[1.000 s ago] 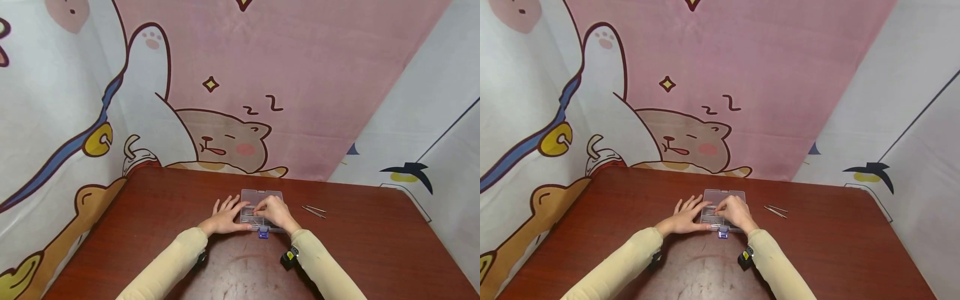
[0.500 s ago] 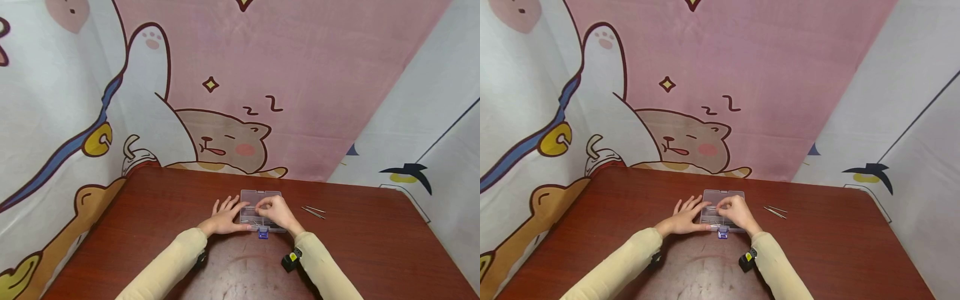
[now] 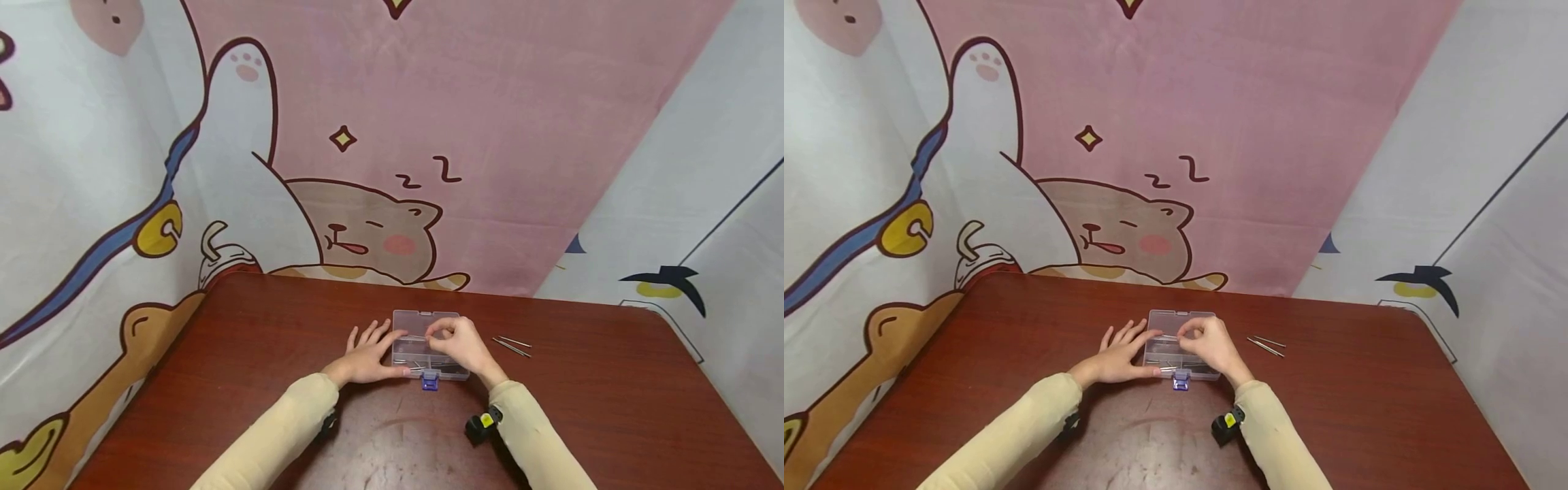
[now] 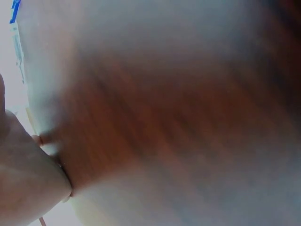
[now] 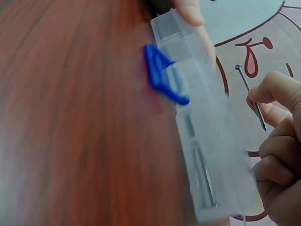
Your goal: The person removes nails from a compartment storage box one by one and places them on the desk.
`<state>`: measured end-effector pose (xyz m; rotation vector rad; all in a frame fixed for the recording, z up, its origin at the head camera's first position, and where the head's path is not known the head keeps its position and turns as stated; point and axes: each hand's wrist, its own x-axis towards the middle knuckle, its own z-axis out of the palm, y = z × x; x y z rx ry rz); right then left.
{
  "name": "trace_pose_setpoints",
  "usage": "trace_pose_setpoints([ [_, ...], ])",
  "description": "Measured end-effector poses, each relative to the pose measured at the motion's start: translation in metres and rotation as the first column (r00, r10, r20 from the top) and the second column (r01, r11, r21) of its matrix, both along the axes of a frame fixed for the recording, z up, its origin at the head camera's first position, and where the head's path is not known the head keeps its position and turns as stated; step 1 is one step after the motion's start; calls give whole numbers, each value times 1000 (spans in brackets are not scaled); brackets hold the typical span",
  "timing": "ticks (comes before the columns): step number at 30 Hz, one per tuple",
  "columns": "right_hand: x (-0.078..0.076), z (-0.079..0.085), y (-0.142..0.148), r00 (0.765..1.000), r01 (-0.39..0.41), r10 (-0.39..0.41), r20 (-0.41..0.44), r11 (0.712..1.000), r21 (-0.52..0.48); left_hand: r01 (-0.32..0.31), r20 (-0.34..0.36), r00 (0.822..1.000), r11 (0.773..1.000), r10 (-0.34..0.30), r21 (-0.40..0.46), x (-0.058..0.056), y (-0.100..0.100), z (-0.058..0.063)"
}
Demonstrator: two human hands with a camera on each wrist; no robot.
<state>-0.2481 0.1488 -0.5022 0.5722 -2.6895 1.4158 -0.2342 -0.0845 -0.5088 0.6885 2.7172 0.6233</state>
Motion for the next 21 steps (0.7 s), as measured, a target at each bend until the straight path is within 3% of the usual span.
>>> trace_pose_setpoints([
  [7,7,4,15,999,19,-19,29,1000,12,4,13,1000,1000,-5,13,1,-1,1],
  [15,14,5,33,993,38,-24,116,991,-127,6,2,1000,1000,-6,14,0,-2,0],
  [21,14,1,48,997,28,-22,78,996,-83,12,-1,1000,1000,-12,14,0,-2,0],
])
